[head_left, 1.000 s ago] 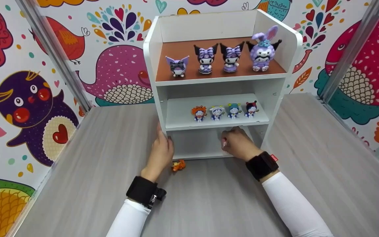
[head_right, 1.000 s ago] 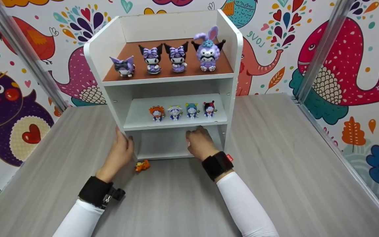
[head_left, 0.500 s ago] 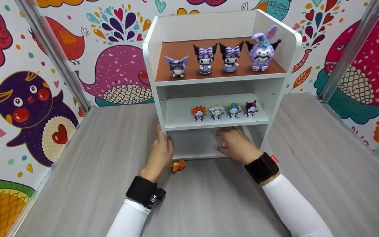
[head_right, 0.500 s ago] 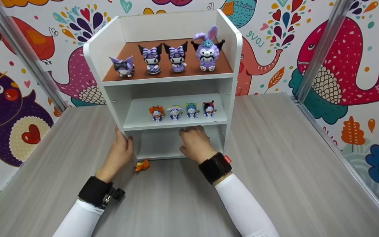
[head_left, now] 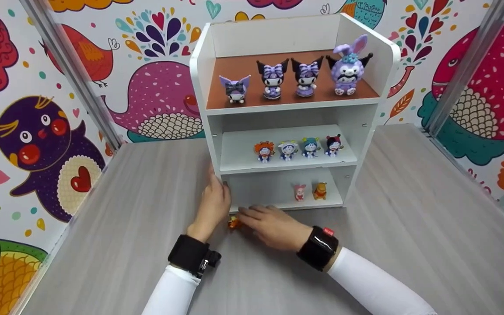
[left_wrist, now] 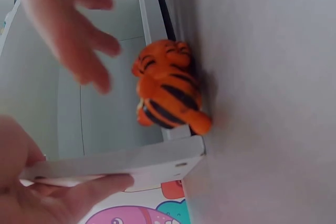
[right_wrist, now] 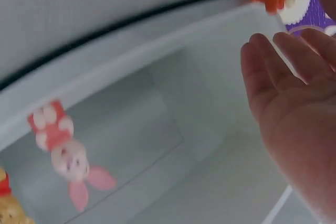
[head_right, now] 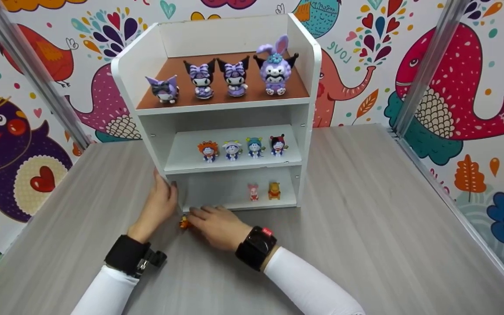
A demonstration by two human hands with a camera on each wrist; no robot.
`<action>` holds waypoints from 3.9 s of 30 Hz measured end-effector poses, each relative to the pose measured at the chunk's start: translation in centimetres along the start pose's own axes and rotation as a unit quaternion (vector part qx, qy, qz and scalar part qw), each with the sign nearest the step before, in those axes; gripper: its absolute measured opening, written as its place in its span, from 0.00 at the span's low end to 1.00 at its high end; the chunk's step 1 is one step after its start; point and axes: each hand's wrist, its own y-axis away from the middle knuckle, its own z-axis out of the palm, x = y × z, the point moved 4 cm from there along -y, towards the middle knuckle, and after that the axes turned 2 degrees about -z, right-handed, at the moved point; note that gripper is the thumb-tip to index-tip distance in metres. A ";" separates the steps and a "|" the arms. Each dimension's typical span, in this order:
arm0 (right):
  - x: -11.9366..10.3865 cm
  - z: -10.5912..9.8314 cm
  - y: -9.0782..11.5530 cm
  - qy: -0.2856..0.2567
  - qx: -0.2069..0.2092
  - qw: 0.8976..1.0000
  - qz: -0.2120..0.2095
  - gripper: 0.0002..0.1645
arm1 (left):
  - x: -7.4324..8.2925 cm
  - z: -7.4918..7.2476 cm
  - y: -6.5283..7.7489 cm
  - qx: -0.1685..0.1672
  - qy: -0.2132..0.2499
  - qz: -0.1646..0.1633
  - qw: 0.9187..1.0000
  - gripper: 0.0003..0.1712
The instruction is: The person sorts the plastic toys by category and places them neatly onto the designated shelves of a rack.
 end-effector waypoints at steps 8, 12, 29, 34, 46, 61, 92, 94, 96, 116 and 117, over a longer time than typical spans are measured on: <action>-0.4 1.1 0.0 -0.006 0.024 0.999 -0.034 0.30 | -0.1 0.4 0.5 0.001 0.000 0.007 1.000 0.36; -0.5 0.9 -0.2 -0.022 0.046 0.998 -0.041 0.26 | -0.1 0.4 0.5 0.008 0.000 0.008 1.000 0.36; -0.2 -0.3 -0.2 -0.036 0.041 0.998 -0.040 0.08 | 0.1 0.1 0.1 -0.003 -0.006 0.001 1.000 0.37; -0.1 -0.7 -0.1 -0.060 0.025 0.997 -0.036 0.14 | 0.1 0.0 0.0 -0.008 -0.005 -0.007 1.000 0.37; 0.4 -0.2 0.0 -0.081 -0.010 0.996 -0.021 0.15 | 0.0 0.0 0.0 -0.008 -0.007 -0.012 1.000 0.37; 0.9 -0.3 0.2 -0.096 -0.035 0.995 0.001 0.16 | 0.2 0.0 0.2 0.011 -0.010 0.017 1.000 0.36; 5.1 -4.7 1.2 -0.186 0.167 0.962 0.109 0.15 | 0.1 0.0 0.0 0.011 -0.011 0.021 1.000 0.36; 5.3 -4.8 1.2 -0.188 0.161 0.962 0.116 0.15 | 0.1 -0.1 0.0 0.009 -0.009 0.019 1.000 0.36; 5.6 -4.8 1.2 -0.189 0.160 0.962 0.118 0.15 | 0.2 -0.1 0.0 0.010 -0.009 0.018 1.000 0.36; 7.7 -3.0 1.4 -0.158 0.162 0.957 0.182 0.10 | 0.0 0.0 0.0 0.000 -0.010 0.005 1.000 0.37; 7.6 -2.9 1.3 -0.158 0.159 0.957 0.182 0.10 | 0.0 0.0 0.0 -0.004 -0.010 0.001 1.000 0.37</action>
